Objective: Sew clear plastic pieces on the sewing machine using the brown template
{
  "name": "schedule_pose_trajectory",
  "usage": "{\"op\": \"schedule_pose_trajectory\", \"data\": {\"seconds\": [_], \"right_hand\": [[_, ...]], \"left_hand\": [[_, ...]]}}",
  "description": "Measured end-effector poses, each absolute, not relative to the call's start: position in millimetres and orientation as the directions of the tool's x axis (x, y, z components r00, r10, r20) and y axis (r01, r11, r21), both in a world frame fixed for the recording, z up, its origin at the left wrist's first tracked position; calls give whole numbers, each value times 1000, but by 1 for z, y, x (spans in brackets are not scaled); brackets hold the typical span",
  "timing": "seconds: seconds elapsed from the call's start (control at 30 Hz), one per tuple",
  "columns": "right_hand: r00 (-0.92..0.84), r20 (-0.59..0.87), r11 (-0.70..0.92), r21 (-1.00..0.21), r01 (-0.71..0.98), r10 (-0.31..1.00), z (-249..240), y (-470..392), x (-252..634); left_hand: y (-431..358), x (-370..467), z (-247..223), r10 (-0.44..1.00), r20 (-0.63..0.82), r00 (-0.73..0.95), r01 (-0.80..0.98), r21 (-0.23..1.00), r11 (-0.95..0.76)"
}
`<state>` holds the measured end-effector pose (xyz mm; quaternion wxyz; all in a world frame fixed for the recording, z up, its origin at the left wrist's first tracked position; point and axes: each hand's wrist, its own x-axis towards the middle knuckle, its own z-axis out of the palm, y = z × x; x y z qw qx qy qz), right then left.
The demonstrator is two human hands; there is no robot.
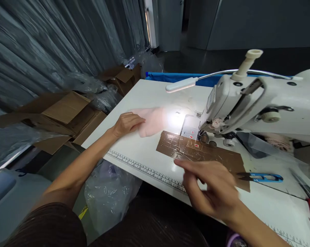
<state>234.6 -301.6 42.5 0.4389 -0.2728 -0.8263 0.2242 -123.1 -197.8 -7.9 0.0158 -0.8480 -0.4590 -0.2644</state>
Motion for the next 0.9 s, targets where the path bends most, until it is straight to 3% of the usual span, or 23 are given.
{"op": "schedule_pose_trajectory", "data": {"seconds": [0.03,0.07,0.13,0.2,0.23,0.47,0.6,0.67,0.77,0.9], "right_hand": [[-492,528,688,-690,225,692,35,-294,226],[-509,353,519,-824,228,785,28,-287,217],[-529,-95,21,-978,209,843,13,-272,205],[-549,-334,-333,-937,106,766,1,-260,199],[-564,-358,-390,-918,68,744,-4,-255,198],[-644,-263,-388,-920,-57,718,-7,-256,220],[-694,-246,-448,-886,-123,677,2,-255,243],[-718,-244,-446,-889,-102,652,5,-251,255],[-751,-284,-420,-907,10,596,5,-244,270],[-788,-349,-363,-916,173,507,1,-241,278]], "left_hand": [[-202,-111,-5,750,436,498,752,213,-624],[-207,-98,-1,731,409,545,717,224,-660],[-220,-67,6,686,356,634,625,286,-726],[-234,-35,10,608,319,727,497,366,-787],[-241,-21,11,566,303,767,434,404,-805],[-259,25,10,330,434,838,48,545,-837],[-248,27,16,431,441,787,15,685,-728],[-240,30,16,464,480,745,27,672,-740],[-223,35,12,434,556,709,77,551,-831],[-204,38,9,413,407,814,174,508,-843]]}}
